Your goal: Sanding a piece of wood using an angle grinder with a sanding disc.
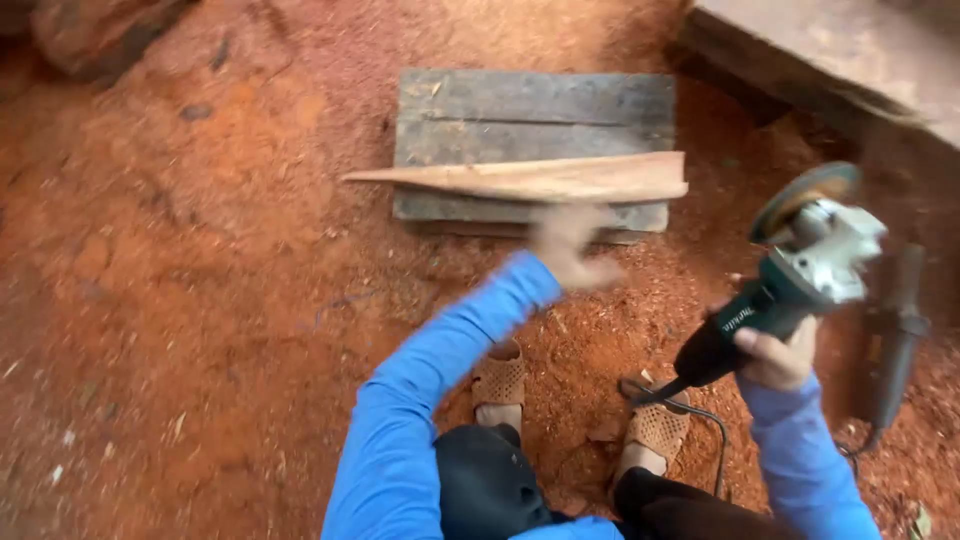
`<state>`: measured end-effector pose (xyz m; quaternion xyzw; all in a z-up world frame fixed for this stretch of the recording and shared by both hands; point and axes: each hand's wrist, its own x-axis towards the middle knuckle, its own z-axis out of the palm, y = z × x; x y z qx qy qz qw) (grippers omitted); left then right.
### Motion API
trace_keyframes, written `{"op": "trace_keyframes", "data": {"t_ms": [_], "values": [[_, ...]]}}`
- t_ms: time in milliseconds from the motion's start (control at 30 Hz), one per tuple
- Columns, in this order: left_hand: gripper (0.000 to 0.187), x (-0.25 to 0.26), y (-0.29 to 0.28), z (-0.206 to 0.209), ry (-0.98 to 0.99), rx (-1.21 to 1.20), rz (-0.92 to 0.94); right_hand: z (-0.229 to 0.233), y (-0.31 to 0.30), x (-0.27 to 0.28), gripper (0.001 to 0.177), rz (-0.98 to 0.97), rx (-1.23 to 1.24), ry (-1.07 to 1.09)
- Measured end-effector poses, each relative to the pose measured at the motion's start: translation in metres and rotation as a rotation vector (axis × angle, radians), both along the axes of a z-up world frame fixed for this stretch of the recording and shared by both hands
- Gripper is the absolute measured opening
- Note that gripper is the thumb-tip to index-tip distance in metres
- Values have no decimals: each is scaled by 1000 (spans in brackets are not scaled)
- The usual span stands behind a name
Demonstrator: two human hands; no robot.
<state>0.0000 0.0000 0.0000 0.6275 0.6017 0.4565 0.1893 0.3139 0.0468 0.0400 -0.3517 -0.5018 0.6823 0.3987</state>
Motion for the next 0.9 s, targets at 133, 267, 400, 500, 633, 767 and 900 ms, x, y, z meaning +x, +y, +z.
{"op": "trace_keyframes", "data": {"t_ms": [133,267,400,500,633,767,900], "values": [[48,140,-29,-91,-1199,-391,-522,-54,23,-28,75,219,-81,358],[37,164,-55,-78,-1107,-560,-325,-69,23,-27,64,70,-51,83],[42,188,-41,-115,-789,-608,84,-24,-14,-84,50,-403,204,-266],[43,190,-49,-92,-647,-718,141,-52,2,-68,65,-479,229,-500],[48,179,-53,-50,-645,-789,44,-47,-5,-69,59,-587,54,-352],[40,172,-61,-35,-699,-756,20,-53,5,-53,57,-314,27,-82],[25,169,-87,-44,-943,-561,-105,-78,-3,-42,51,-1,-115,333]]}}
